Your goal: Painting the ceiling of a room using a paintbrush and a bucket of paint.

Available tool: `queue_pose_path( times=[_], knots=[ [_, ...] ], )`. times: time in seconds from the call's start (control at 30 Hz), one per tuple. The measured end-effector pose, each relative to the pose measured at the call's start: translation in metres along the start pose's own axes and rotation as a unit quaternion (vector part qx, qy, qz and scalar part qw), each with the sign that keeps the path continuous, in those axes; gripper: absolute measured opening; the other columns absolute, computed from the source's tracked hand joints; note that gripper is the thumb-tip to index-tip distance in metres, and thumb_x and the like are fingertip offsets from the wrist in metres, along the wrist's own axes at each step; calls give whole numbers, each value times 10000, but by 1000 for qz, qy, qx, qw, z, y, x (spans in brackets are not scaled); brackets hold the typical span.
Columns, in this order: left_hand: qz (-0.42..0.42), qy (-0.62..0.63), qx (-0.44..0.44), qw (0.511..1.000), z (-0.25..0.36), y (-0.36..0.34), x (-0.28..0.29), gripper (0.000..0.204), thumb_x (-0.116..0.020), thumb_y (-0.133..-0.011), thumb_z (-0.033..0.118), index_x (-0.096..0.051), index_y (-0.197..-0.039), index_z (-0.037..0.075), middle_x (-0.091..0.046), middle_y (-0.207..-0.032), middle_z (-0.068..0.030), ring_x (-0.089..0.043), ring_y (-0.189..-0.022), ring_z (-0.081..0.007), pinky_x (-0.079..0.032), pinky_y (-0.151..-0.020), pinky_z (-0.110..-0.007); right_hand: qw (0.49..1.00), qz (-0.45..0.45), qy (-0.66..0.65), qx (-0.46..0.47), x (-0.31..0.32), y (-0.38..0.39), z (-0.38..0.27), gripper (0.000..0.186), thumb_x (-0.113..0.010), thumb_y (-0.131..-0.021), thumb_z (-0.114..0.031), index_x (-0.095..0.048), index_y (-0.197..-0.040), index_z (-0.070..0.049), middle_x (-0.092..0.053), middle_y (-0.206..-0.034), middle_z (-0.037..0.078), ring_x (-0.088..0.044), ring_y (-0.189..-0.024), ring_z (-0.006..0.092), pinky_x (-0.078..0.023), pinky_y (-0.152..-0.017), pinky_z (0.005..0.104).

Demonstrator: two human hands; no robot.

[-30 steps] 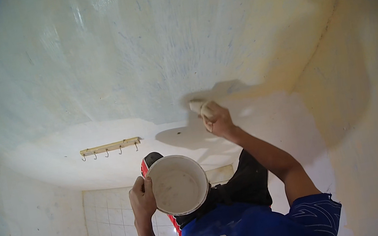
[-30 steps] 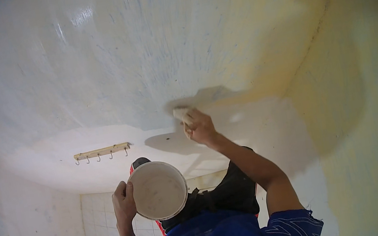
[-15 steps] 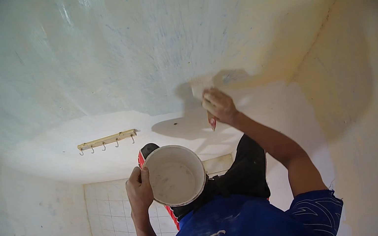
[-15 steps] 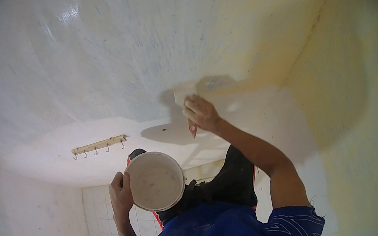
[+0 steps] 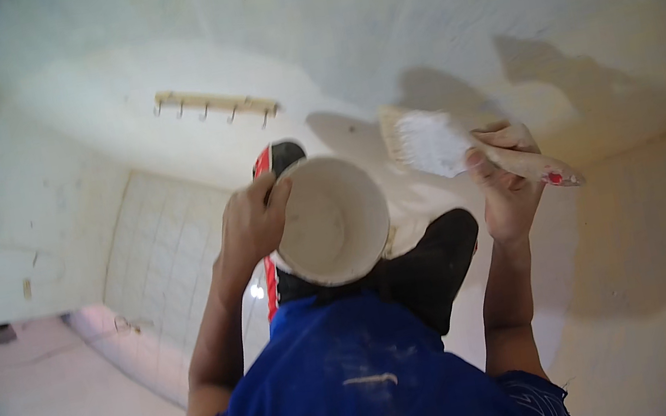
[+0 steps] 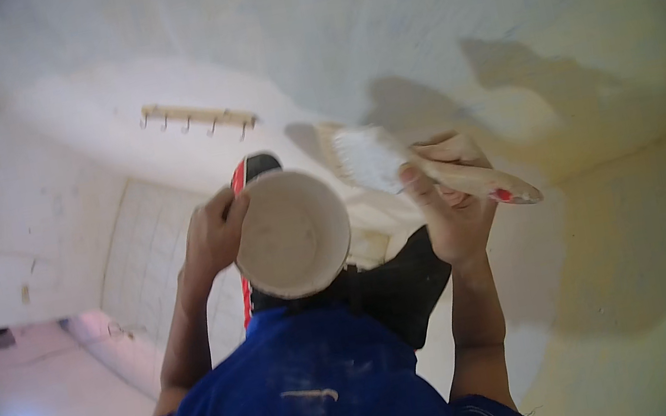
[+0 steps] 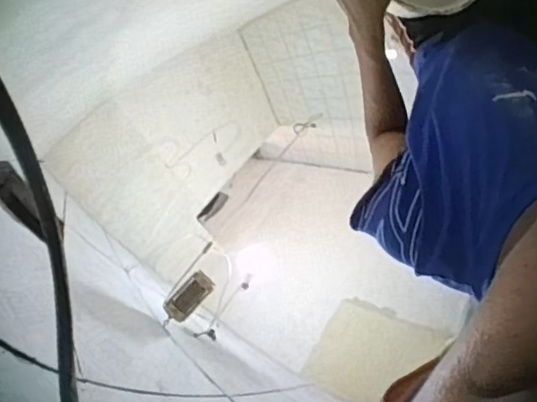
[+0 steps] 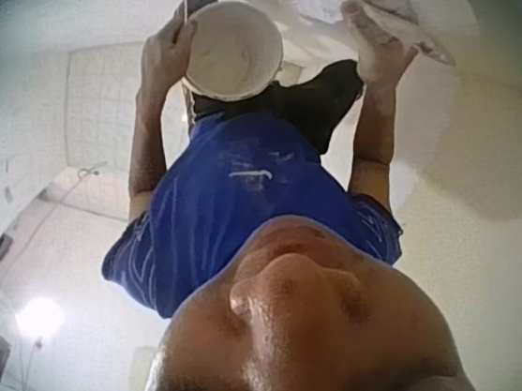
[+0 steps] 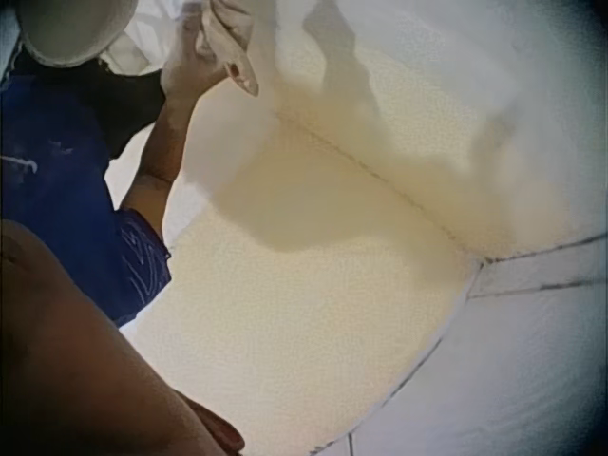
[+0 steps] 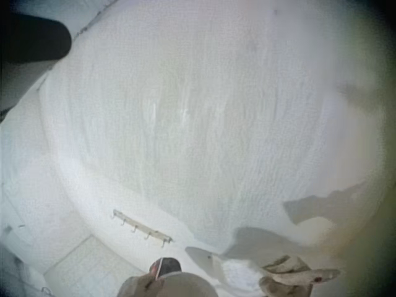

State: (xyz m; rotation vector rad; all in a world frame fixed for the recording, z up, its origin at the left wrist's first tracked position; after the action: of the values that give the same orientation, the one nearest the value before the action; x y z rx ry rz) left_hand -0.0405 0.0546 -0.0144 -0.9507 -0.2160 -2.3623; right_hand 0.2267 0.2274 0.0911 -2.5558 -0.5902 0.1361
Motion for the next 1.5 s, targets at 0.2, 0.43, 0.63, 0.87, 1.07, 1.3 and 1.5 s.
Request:
queue_pose_path(
  times=[0.2,0.43,0.63,0.87,1.07,1.3,1.5],
  knots=[
    [-24,23,28,999,-2,-7,-2,402,-601,-1042,311,-582,-835,-33,-523,-657,-268,-483,-545,-374,-415,-565,-462,932,-352,76,-31,-114,44,50,63,-781,-872,-64,-734,-866,-23,-655,-783,114,-656,-770,301,-522,-717,365],
    [-19,29,24,999,-6,-2,-2,386,-598,-1046,306,-579,-840,-20,-535,-649,-259,-497,-544,-387,-410,-557,-459,867,-451,212,4,-167,69,109,178,-784,-862,-111,-691,-941,19,-656,-929,179,-658,-880,364,-525,-781,460],
    [-24,33,25,999,-15,1,2,380,-592,-1046,308,-576,-843,-13,-547,-669,-266,-530,-588,-444,-421,-568,-472,840,-497,218,-30,-182,71,109,268,-765,-868,-87,-645,-1086,10,-673,-1004,208,-667,-963,420,-524,-836,492],
    [-26,37,30,999,-15,-3,2,382,-590,-1047,319,-584,-862,-16,-547,-675,-269,-523,-586,-436,-424,-574,-474,828,-531,149,-99,-176,62,124,186,-747,-844,-78,-651,-993,-21,-698,-1001,222,-671,-1004,425,-526,-861,505],
    [-23,28,30,999,-15,-4,4,381,-591,-1049,314,-586,-868,-21,-545,-670,-264,-512,-575,-414,-428,-574,-464,776,-585,233,-28,-184,73,127,111,-674,-902,-113,-660,-995,-54,-694,-1011,205,-677,-981,418,-537,-861,507],
    [-27,34,49,998,-14,1,9,388,-591,-1036,314,-543,-800,10,-589,-679,-265,-589,-667,-487,-437,-609,-541,803,-526,267,91,-183,71,116,147,-656,-924,-167,-659,-982,-33,-698,-1009,177,-701,-979,388,-558,-854,490],
    [-19,23,12,999,-10,-1,6,379,-597,-1042,307,-594,-842,-15,-542,-653,-246,-508,-561,-375,-421,-575,-458,773,-540,312,118,-197,92,151,228,-641,-950,-221,-684,-1075,-35,-712,-1074,181,-716,-967,385,-581,-843,489]
  ],
)
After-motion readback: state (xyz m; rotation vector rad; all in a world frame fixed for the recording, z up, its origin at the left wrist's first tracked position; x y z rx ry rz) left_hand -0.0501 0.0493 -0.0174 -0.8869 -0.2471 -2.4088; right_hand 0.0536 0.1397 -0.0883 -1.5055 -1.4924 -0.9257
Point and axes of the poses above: each hand's wrist, its own y-axis away from the middle knuckle, its own x-axis out of the back of the hand, z = x × y, the point moved 6 cm from there along -y, towards the middle knuckle
